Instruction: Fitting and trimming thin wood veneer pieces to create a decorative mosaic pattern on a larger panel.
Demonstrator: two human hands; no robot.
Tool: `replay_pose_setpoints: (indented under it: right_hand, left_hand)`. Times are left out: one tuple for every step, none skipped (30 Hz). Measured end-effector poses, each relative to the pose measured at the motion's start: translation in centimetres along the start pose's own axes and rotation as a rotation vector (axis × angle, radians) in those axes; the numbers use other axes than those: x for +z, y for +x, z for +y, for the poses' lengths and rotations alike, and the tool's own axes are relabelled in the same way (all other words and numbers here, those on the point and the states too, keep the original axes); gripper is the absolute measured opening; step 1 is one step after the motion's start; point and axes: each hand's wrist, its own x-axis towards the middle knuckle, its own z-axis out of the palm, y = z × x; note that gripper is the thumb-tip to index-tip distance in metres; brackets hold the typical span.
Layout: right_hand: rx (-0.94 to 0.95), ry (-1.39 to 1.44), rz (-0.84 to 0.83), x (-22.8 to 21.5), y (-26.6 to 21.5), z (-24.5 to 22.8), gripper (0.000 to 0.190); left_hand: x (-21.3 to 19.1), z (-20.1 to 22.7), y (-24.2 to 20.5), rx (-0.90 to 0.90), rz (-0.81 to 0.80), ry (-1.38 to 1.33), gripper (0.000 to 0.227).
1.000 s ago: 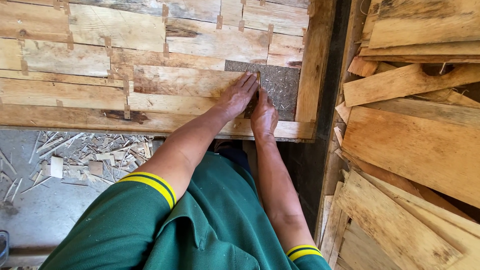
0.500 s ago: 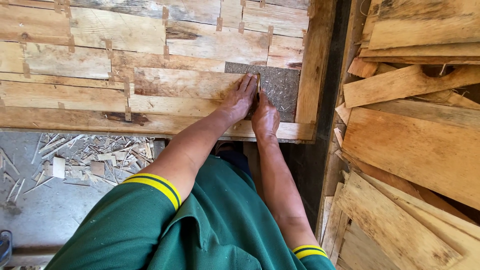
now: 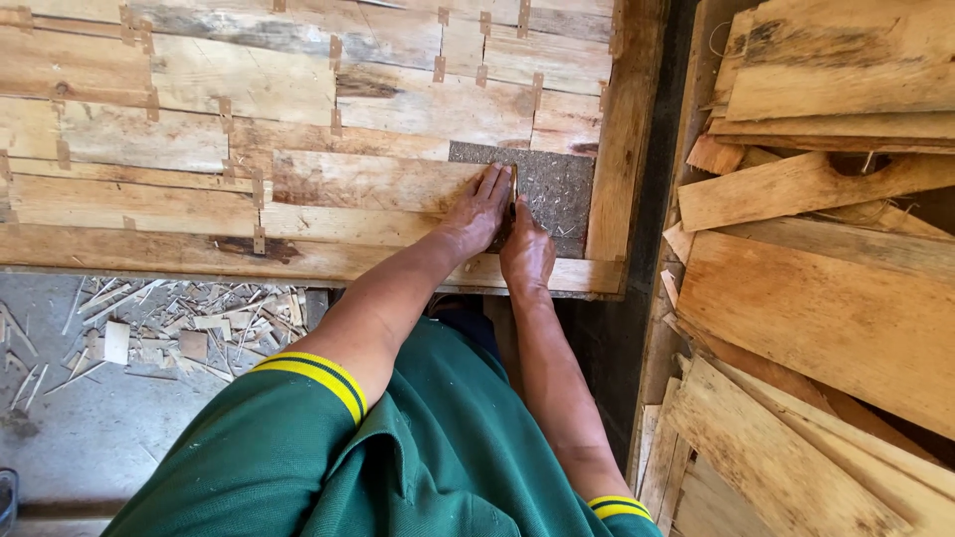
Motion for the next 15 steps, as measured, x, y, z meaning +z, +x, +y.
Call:
replay_pose_setpoints:
  right_hand:
    - [-0.002,0.000,0.004,-0.1,0.2,-0.1,0.039]
    - [-0.023,0.003,0.024,-0.1,0.1,-0.2,0.041]
    - [-0.044,0.006,0.044,-0.2,0.0,-0.2,0.043]
    - [-0.045,0.005,0.045,-0.3,0.0,-0.3,0.043]
    - [-0.023,0.008,0.017,-0.5,0.1,-0.4,0.043]
    - [0.000,0.011,-0.009,-0.7,0.1,-0.6,0.043]
    - [0.000,0.011,-0.007,-0.7,0.0,-0.6,0.043]
    - [-0.003,0.014,-0.003,-0.7,-0.1,-0.5,0.044]
    - [-0.006,0.018,0.001,-0.7,-0.2,-0.5,0.045]
    - [-0.009,0.018,0.003,-0.6,0.0,-0.5,0.045]
    - [-0.019,0.020,0.016,-0.5,0.2,-0.6,0.044]
    - [-0.023,0.020,0.025,-0.5,0.0,-0.5,0.044]
    - [-0.021,0.019,0.025,-0.6,-0.1,-0.5,0.044]
    - [-0.015,0.015,0.019,-0.7,0.0,-0.6,0.045]
    - [-0.010,0.010,0.013,-0.7,0.0,-0.7,0.045]
  left_hand:
    - [-0.3,-0.1,0.0,0.000,0.004,0.003,0.062]
    - [-0.5,0.0,-0.1,0.001,0.006,-0.007,0.062]
    - [-0.7,0.0,-0.3,0.001,0.008,-0.016,0.062]
    - [-0.5,0.0,-0.3,0.000,0.009,-0.016,0.062]
    - [-0.4,0.0,-0.2,0.003,0.015,-0.015,0.062]
    - [-0.2,0.0,-0.1,0.008,0.021,-0.012,0.062]
    - [0.3,-0.1,-0.1,0.009,0.022,-0.011,0.062]
    - [0.7,-0.2,0.0,0.011,0.042,-0.009,0.062]
    - [1.2,-0.2,0.0,0.012,0.062,-0.008,0.063]
    - [0.8,-0.3,0.0,0.011,0.066,-0.006,0.063]
    - [0.4,-0.4,0.0,0.008,0.066,-0.019,0.063]
    - [0.1,-0.2,-0.2,0.009,0.062,-0.035,0.063]
    - [0.0,0.0,-0.2,0.011,0.062,-0.036,0.063]
    - [-0.2,-0.1,-0.1,0.012,0.050,-0.034,0.063]
    - [-0.4,-0.2,-0.1,0.013,0.039,-0.032,0.064]
